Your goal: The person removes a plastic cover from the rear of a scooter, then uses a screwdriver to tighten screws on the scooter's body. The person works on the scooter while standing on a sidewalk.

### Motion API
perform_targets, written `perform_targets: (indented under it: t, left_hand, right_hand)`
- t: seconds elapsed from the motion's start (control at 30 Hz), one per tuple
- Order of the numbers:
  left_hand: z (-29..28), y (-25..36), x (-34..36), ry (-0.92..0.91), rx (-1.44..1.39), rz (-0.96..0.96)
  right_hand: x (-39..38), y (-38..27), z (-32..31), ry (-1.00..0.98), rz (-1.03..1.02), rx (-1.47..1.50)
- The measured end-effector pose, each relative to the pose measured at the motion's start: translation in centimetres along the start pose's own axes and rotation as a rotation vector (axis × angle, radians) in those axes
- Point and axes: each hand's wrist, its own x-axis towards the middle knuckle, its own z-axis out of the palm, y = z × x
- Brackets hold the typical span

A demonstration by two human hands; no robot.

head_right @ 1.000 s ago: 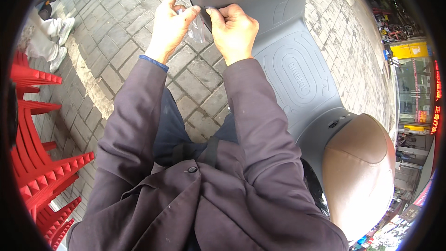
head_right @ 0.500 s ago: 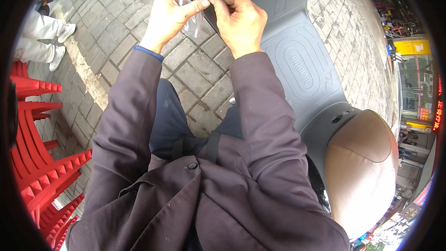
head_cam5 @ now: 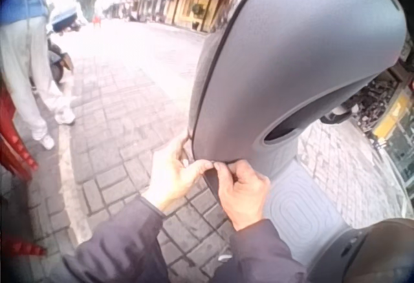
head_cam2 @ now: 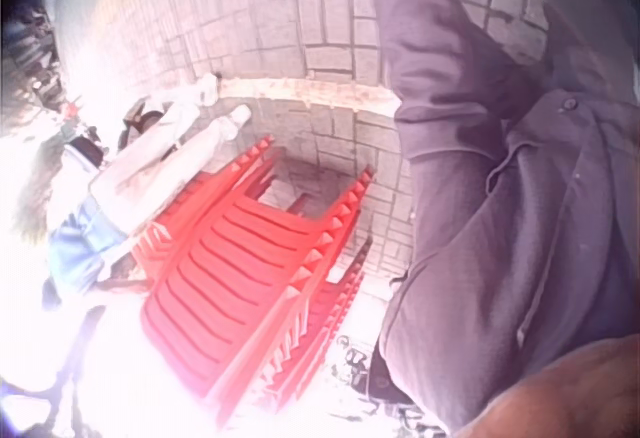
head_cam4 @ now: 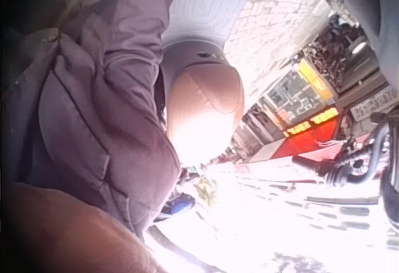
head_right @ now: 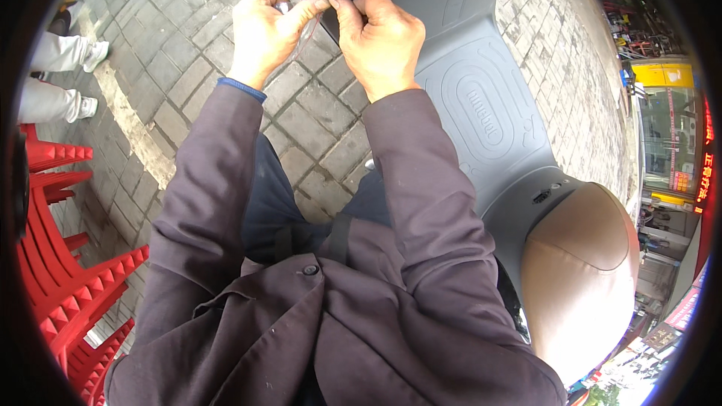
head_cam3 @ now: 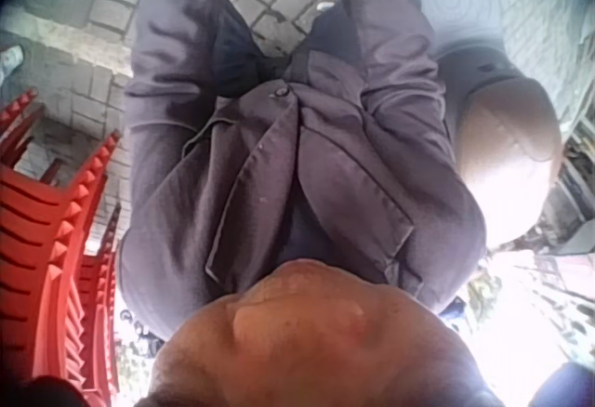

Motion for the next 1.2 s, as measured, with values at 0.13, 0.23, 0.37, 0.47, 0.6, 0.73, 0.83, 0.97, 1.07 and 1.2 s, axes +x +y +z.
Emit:
perform_targets:
  t: [0.13,0.23,0.37,0.47,0.6,0.73,0.83,0.97,1.07,1.2]
  left_hand:
    - [-1.3,-0.4,0.9,-0.042,0.122,0.029]
    - [-3.5,-0.9,1.6,-0.123,0.060,-0.042]
    - [-3.6,-1.5,6.2,0.056,-0.306,-0.058]
    - [-3.0,-1.8,9.8,-0.007,-0.282,-0.104]
    - [-2.1,-2.3,13.1,-0.117,-0.262,-0.201]
    - [-1.0,-2.9,13.2,-0.081,-0.388,-0.045]
    - [-0.8,-2.4,12.9,-0.026,-0.378,-0.007]
    - [-1.1,-1.2,12.5,-0.015,-0.284,-0.114]
    - [-1.2,-0.8,12.4,-0.008,-0.286,-0.047]
    - [-1.0,-1.3,11.7,0.003,-0.356,-0.031]
  right_hand:
    - [0.3,-0.5,-0.5,-0.044,0.013,-0.002]
    - [1.2,-0.5,-1.9,-0.099,-0.178,-0.191]
    - [1.4,-1.0,-2.4,-0.127,-0.222,-0.433]
    - [1.3,-1.6,-1.9,-0.082,-0.297,-0.503]
    - [1.3,-1.8,-1.6,-0.083,-0.366,-0.552]
    - [1.3,-1.7,-1.1,-0.092,-0.377,-0.578]
    - [1.2,-1.8,-0.8,-0.071,-0.355,-0.520]
    - [1.1,-1.9,-0.4,-0.063,-0.347,-0.522]
    - [0.9,-1.7,-0.1,-0.074,-0.320,-0.496]
    - [0.4,-1.3,0.5,-0.062,-0.256,-0.479]
